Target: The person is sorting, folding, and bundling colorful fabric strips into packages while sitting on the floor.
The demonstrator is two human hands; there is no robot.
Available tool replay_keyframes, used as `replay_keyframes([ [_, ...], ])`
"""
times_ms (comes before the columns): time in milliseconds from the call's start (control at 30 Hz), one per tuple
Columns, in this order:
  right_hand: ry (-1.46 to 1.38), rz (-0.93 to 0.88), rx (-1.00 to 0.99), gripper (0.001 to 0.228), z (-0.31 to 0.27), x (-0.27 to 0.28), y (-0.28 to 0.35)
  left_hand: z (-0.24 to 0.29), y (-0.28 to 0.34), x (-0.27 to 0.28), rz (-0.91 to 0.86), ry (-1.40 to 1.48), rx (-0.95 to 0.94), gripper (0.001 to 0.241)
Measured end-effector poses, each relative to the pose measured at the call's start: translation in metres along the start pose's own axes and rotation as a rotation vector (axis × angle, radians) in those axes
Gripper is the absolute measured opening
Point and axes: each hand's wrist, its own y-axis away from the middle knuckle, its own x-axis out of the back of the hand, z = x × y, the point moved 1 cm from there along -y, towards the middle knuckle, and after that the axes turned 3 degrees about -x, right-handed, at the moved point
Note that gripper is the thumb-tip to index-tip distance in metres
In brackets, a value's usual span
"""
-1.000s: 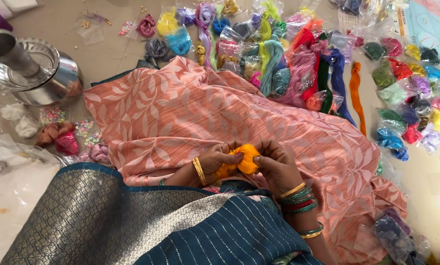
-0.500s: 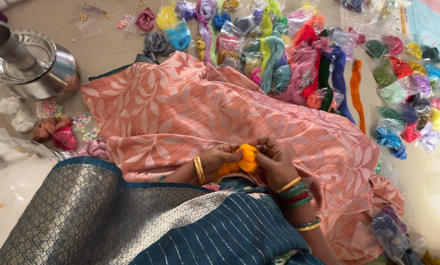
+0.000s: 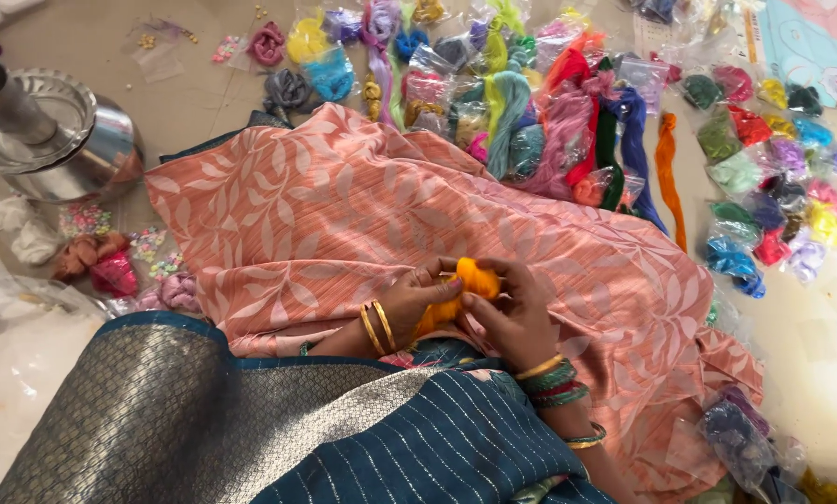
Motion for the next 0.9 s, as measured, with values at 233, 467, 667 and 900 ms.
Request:
replay_keyframes([
  [233, -0.061, -0.007, -0.161, 0.026, 0.019, 0.029, -0.011, -0.013, -0.01, 0.031, 0.037, -0.25, -0.122, 0.032],
  [467, -0.1, -0.003, -0.159, 0.024, -0.014, 0.046, -0.019, -0.011, -0.011, 0.027, 0.044, -0.368, -0.025, 0.032],
  [667, -0.161, 0.17, 0.002, 0.022, -0.024, 0.031, -0.02, -0.016, -0.03, 0.026, 0.064, -0.7, 0.0, 0.026],
  [900, 0.304, 0.321, 0.307, 0.029, -0.033, -0.016, -0.004, 0.002, -0.049, -0.06, 0.16, 0.001, -0.214, 0.019],
])
